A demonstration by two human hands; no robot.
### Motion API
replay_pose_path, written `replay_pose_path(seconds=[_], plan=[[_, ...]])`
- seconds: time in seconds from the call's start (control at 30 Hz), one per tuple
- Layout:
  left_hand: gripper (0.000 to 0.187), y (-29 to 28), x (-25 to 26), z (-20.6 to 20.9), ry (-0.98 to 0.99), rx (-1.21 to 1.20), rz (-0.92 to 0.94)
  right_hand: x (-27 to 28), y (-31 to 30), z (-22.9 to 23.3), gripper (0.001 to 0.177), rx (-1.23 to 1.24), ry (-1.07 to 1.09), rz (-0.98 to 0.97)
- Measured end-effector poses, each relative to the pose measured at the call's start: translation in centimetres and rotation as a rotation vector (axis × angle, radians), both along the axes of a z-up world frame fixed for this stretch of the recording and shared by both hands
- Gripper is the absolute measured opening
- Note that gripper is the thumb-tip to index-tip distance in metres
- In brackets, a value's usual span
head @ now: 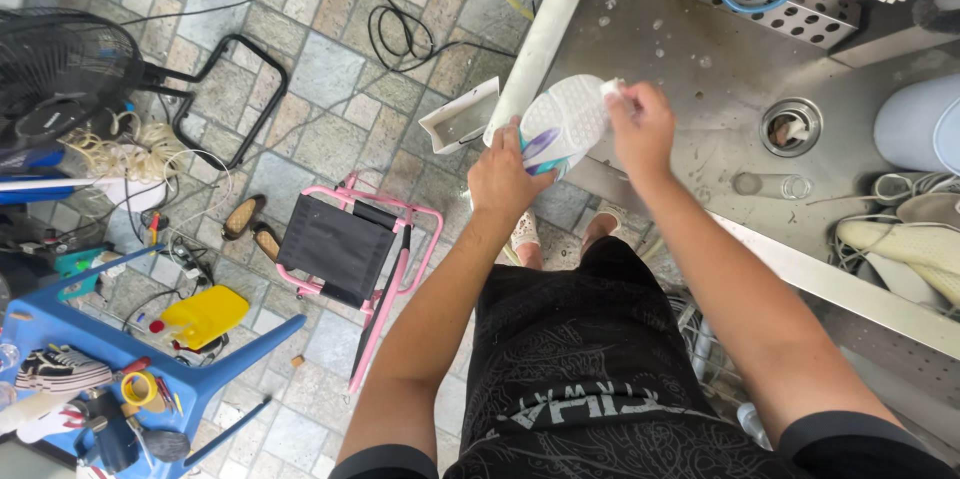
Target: The person cleans a pair of white and purple sneakers using a handheld electric brush and a white cloth. They scrub the soles and uppers of the shoes, rinse them under a tap, and wipe them down. The person also briefly handles a pair of beige sneakers and a pair of flip-flops in the sink.
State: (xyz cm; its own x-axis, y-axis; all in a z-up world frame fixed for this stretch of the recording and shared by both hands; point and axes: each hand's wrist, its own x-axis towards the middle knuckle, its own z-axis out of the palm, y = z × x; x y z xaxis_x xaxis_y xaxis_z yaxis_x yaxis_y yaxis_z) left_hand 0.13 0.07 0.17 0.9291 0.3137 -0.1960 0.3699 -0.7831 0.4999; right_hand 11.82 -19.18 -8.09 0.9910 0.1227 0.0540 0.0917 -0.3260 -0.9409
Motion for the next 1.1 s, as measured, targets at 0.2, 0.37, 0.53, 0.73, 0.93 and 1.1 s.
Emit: replay_pose_path(seconds=[0.2,0.37,0.53,0.73,0.93,1.1], plan=[[0.112,0.5,0.7,0.1,0.113,-0.006,-0.010,-6.6,1.4,5.8,0.024,-0.303,-0.580,0.306],[0.115,0.4,0.7,0.4,0.105,0.029,-0.024,-1.7,0.0,4.1,0.018,-0.275,-0.458,0.362],[0.115,0.5,0.5,0.8,0.119,0.003,-0.027,4.0,1.0,-3.8,0.018,0.100,0.150,0.097],[0.114,0.5,0.7,0.4,0.114,0.004,-0.031,2.3,0.7,-1.0,0.016,0.016,-0.042,0.040],[0.118,0.7,1.0,0.7,0.121,-0.010,-0.039,-6.2,2.3,7.3,0.022,-0.329,-0.589,0.312],[0.113,1.2,-0.7,2.4,0.073,-0.043,-0.048,-5.0,1.6,8.3,0.023,-0.302,-0.509,0.439]])
